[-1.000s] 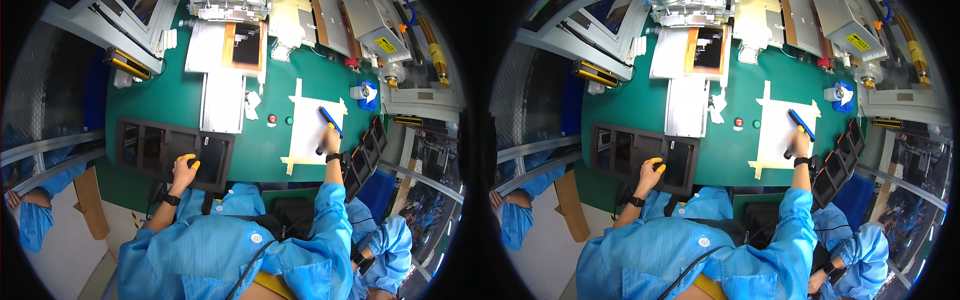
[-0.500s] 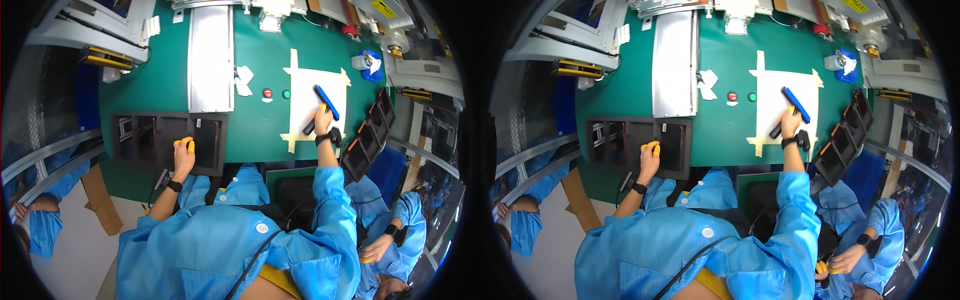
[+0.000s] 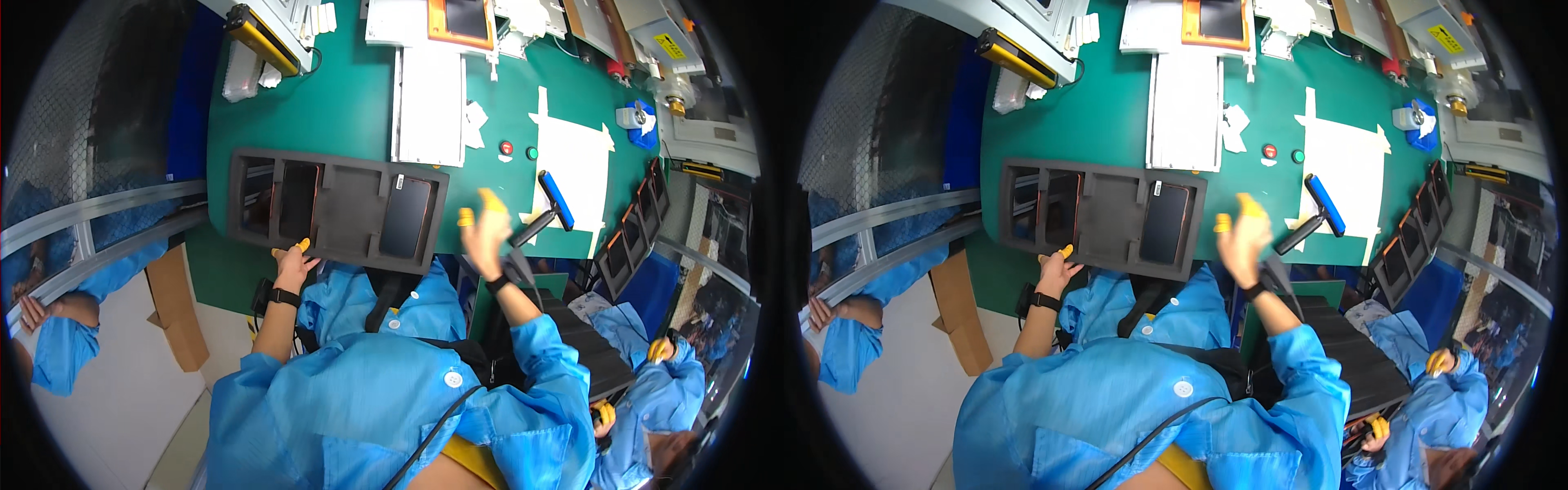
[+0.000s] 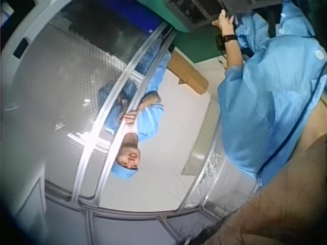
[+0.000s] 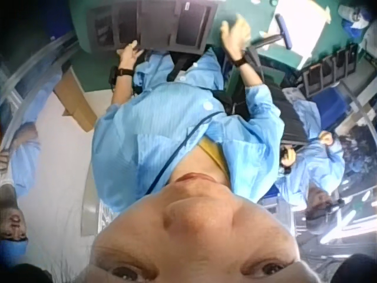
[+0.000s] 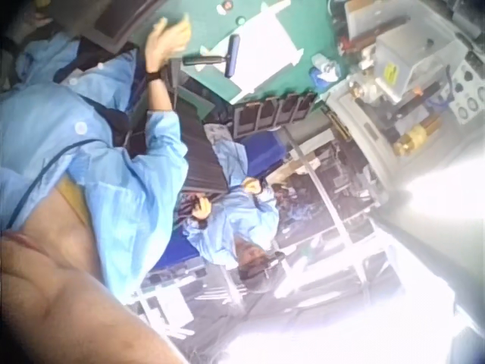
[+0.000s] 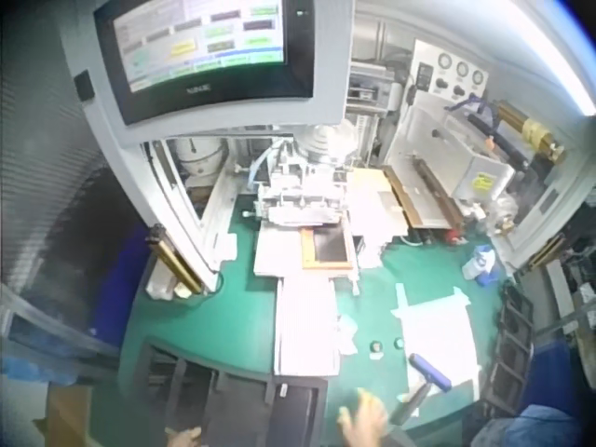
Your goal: Cleaning and inspecting smartphone-like electronic devices and placing them in a protective tray.
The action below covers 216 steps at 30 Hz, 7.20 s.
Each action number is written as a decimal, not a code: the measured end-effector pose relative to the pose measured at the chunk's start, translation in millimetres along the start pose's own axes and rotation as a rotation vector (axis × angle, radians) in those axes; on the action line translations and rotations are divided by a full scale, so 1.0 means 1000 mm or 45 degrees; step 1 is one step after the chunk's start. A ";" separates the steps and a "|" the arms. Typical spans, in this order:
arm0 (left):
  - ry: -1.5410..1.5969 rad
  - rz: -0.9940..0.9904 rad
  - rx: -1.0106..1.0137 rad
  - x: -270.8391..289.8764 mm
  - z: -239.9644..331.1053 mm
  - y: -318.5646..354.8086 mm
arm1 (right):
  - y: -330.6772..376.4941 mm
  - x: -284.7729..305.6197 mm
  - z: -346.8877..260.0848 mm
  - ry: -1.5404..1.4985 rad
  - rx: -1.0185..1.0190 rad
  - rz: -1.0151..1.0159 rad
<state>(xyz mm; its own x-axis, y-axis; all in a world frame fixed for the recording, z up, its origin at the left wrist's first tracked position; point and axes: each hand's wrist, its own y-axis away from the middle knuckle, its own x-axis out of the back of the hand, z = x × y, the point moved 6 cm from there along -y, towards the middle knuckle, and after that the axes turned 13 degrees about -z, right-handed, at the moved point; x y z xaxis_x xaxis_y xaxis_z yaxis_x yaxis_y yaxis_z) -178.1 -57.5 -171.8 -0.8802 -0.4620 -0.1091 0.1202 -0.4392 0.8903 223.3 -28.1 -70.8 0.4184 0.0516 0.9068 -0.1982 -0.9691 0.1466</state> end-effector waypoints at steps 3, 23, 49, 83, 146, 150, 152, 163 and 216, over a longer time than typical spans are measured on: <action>-0.040 0.047 -0.034 -0.005 -0.004 0.004 | 0.005 -0.067 -0.020 -0.471 -0.047 -0.294; -0.613 -0.740 0.105 -0.068 0.018 0.075 | 0.005 -0.100 -0.115 -0.128 0.029 -0.197; -1.054 -0.638 -0.901 -0.394 0.130 0.036 | -0.113 0.094 0.021 -1.076 0.075 0.341; -0.182 -0.839 -0.522 -0.233 0.095 0.130 | -0.135 0.122 0.065 -1.405 -0.450 -0.138; -1.608 -0.568 -0.561 -0.225 -0.034 0.060 | -0.012 0.108 0.071 -2.762 0.139 -0.213; -1.788 -0.566 -0.425 -0.215 -0.027 0.053 | -0.007 0.122 0.025 -3.313 1.099 -0.754; -1.759 -0.689 -0.562 -0.217 -0.013 0.069 | -0.006 0.128 0.012 -3.214 1.004 -0.621; -1.495 -1.107 -1.869 -0.301 0.070 0.268 | 0.004 0.116 -0.065 -1.719 0.355 -0.261; -1.442 -1.052 -1.513 -0.250 0.048 0.187 | 0.055 0.041 -0.118 -2.170 -0.066 -0.855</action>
<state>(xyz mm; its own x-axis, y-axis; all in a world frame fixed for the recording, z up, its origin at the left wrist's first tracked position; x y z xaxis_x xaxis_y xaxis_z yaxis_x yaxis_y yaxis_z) 42.2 13.2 42.9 -0.6663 0.5882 0.4583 -0.6732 -0.7388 -0.0306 124.5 -50.8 21.1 0.7633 0.0780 -0.6413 0.3535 -0.8813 0.3136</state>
